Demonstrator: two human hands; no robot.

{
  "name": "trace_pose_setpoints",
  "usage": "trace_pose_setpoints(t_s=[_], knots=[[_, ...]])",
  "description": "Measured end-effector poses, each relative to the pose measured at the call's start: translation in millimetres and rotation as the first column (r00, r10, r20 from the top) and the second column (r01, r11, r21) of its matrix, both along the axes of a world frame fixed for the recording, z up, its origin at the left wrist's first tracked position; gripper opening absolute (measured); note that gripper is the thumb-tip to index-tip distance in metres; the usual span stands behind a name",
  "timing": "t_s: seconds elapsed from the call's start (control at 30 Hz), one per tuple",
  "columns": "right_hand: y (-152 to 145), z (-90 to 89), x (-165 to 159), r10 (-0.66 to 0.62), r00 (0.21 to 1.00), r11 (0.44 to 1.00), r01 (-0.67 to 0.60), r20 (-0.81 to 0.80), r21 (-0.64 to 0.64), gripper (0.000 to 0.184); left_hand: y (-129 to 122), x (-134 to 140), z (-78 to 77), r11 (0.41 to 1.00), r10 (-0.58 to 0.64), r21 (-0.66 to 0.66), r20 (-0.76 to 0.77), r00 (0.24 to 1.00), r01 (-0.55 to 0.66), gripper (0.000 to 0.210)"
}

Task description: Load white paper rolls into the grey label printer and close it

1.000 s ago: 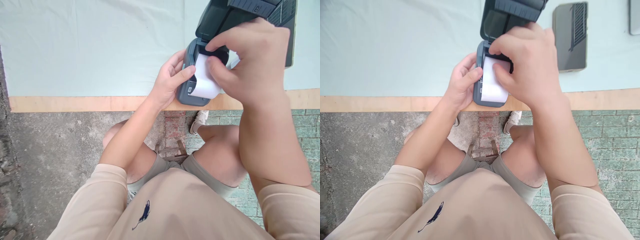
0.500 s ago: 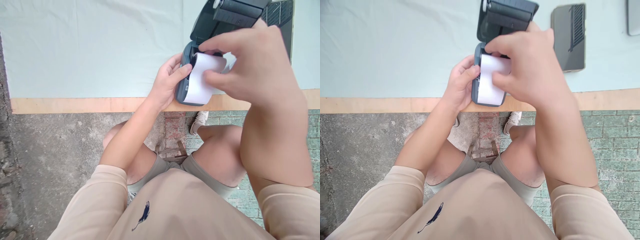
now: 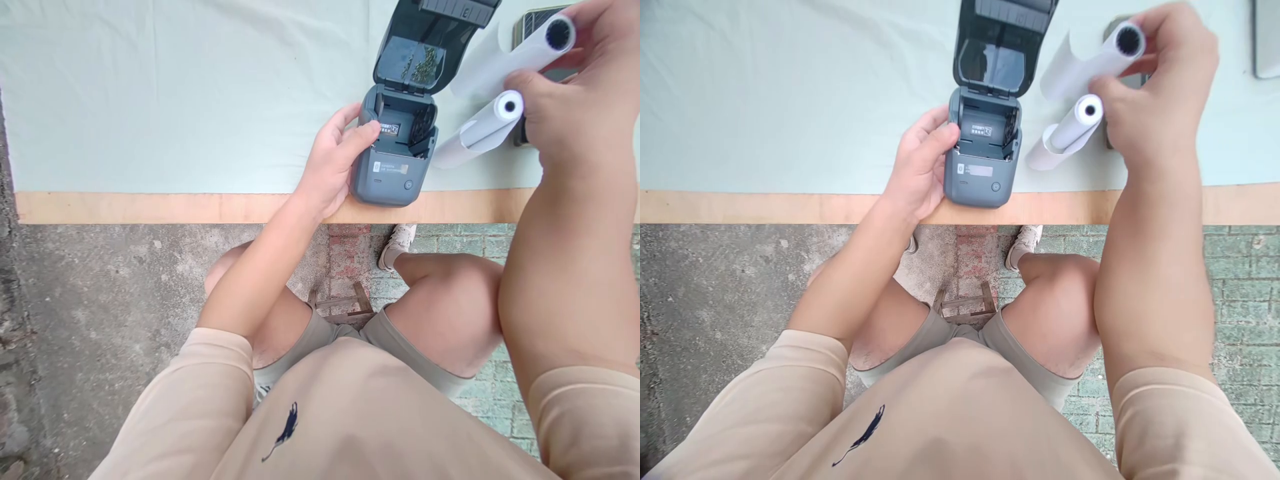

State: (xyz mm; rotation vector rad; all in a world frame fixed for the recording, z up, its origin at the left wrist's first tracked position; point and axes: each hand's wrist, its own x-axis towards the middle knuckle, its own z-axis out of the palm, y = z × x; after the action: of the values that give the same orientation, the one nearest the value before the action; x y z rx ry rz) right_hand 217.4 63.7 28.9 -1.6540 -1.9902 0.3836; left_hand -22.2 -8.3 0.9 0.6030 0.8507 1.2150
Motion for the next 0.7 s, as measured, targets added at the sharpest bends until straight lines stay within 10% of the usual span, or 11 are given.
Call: trace_pose_setpoints(t_s=[0.33,0.5,0.7], knots=[[-29.0,11.3,6.5,-0.066,0.996,0.990,0.073,-0.061,0.119,0.048,0.4,0.8,3.1,0.998,-0.010,-0.068,0.028,1.000,0.012,0.026],[-55.5,17.8,-9.1,0.015,0.998,0.992,-0.006,0.064,-0.125,0.042,0.4,0.2,3.7,0.999,-0.017,-0.028,0.031,0.999,0.018,0.021],[-57.3,6.1,-17.5,0.078,0.996,0.996,-0.080,-0.037,-0.051,0.036,0.4,-1.4,3.0,0.999,-0.031,-0.034,0.021,0.999,0.031,0.021]])
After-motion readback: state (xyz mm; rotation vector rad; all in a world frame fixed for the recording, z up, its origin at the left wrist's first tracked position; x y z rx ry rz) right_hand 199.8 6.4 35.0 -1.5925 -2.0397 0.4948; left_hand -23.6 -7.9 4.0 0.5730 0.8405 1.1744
